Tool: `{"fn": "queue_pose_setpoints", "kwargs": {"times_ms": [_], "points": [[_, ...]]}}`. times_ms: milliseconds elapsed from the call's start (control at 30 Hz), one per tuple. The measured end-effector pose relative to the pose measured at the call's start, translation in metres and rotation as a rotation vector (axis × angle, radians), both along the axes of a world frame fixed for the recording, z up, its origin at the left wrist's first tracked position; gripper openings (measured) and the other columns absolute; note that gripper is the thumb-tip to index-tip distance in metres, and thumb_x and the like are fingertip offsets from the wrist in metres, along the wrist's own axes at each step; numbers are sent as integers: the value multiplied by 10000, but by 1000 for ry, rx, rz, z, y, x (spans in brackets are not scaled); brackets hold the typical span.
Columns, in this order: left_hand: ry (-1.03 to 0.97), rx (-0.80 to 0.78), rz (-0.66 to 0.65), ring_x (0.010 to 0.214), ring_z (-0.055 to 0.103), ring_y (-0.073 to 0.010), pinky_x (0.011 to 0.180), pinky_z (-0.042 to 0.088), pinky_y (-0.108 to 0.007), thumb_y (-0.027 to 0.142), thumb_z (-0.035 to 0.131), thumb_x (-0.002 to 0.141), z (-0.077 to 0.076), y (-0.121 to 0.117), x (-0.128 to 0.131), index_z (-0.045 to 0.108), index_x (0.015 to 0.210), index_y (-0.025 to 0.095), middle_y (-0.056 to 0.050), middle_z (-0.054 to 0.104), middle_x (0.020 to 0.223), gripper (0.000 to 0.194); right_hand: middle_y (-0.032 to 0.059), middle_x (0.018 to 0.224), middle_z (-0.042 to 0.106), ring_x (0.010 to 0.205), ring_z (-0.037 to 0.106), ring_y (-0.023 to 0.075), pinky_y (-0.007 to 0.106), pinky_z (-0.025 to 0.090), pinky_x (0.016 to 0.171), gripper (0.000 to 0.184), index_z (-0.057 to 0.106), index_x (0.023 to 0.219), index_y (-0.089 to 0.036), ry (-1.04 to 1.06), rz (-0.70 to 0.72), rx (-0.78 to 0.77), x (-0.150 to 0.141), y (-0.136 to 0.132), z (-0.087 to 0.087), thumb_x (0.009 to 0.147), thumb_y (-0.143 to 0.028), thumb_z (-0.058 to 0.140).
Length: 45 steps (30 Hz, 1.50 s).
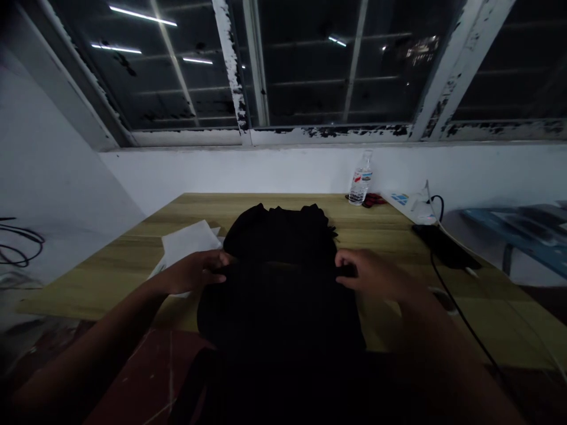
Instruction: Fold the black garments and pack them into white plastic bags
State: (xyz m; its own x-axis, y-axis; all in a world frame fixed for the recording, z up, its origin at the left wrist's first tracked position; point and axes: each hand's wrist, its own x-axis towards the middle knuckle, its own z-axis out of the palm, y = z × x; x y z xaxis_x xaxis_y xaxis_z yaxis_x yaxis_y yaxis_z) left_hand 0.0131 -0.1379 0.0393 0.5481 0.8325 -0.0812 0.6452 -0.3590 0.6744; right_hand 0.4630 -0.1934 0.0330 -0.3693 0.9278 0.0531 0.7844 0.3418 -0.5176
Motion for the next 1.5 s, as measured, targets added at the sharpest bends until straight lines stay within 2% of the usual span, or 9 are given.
{"fn": "queue_pose_setpoints", "kwargs": {"times_ms": [267, 433, 567, 633, 733, 867, 967, 1200, 1500], "points": [[-84, 269, 81, 784, 675, -187, 746, 534, -286, 597, 562, 951, 35, 18, 1, 756, 889, 200, -24, 746, 836, 446, 16, 913, 789, 801, 712, 252, 390, 543, 769, 202, 812, 954, -302, 111, -239, 394, -3, 13, 68, 847, -440, 711], [-226, 627, 365, 763, 678, -194, 691, 524, -271, 652, 679, 854, 103, 90, 10, 784, 924, 162, -41, 754, 802, 507, 73, 971, 781, 895, 705, 232, 400, 512, 875, 346, 787, 1127, -151, 242, -540, 732, -12, 68, 137, 925, -403, 661], [-316, 912, 322, 1003, 698, -228, 857, 551, -298, 647, 670, 872, 146, 128, 15, 780, 990, 147, -98, 778, 1065, 525, 84, 1159, 764, 1102, 670, 218, 364, 473, 949, 432, 721, 1229, -87, 551, -381, 779, -12, 105, 164, 970, -395, 565], [-319, 954, 209, 1032, 700, -231, 894, 560, -322, 678, 638, 881, 140, 133, 13, 780, 1002, 153, -122, 771, 1122, 557, 58, 1125, 773, 1078, 678, 214, 373, 496, 956, 391, 735, 1184, -144, 663, -326, 744, -6, 109, 155, 931, -419, 622], [-262, 886, -22, 1052, 712, -238, 961, 558, -373, 658, 615, 911, 101, 128, 2, 789, 985, 177, -141, 776, 1130, 517, 47, 1001, 777, 955, 698, 241, 417, 539, 901, 380, 763, 1072, -205, 567, -223, 485, 7, 99, 117, 850, -509, 711], [1, 522, -336, 919, 738, -199, 840, 561, -307, 540, 653, 926, 42, 106, -10, 806, 981, 212, -98, 801, 1021, 366, 57, 1025, 772, 971, 698, 262, 400, 533, 880, 436, 784, 1025, -229, 168, 165, -109, 17, 84, 54, 816, -607, 728], [251, 314, -452, 844, 722, -164, 765, 508, -246, 481, 654, 937, 21, 89, -6, 813, 972, 251, -40, 801, 946, 282, 58, 904, 743, 814, 675, 213, 330, 515, 727, 513, 764, 1065, -204, 37, 272, -335, 9, 84, 20, 821, -650, 698], [622, 388, -223, 974, 697, -254, 778, 482, -296, 537, 828, 726, 2, 86, 36, 753, 997, 241, -45, 754, 1020, 408, 32, 870, 701, 711, 620, 191, 284, 403, 594, 481, 731, 1039, -238, -333, 111, -83, -30, 89, -14, 664, -513, 854], [691, 476, 222, 1204, 652, -347, 1003, 486, -448, 297, 676, 881, -11, 105, 65, 745, 1152, 247, -122, 725, 1252, 284, 106, 1115, 729, 987, 675, 246, 340, 501, 839, 306, 714, 1174, -214, -194, -171, 308, -16, 114, -48, 881, -286, 671]]}}
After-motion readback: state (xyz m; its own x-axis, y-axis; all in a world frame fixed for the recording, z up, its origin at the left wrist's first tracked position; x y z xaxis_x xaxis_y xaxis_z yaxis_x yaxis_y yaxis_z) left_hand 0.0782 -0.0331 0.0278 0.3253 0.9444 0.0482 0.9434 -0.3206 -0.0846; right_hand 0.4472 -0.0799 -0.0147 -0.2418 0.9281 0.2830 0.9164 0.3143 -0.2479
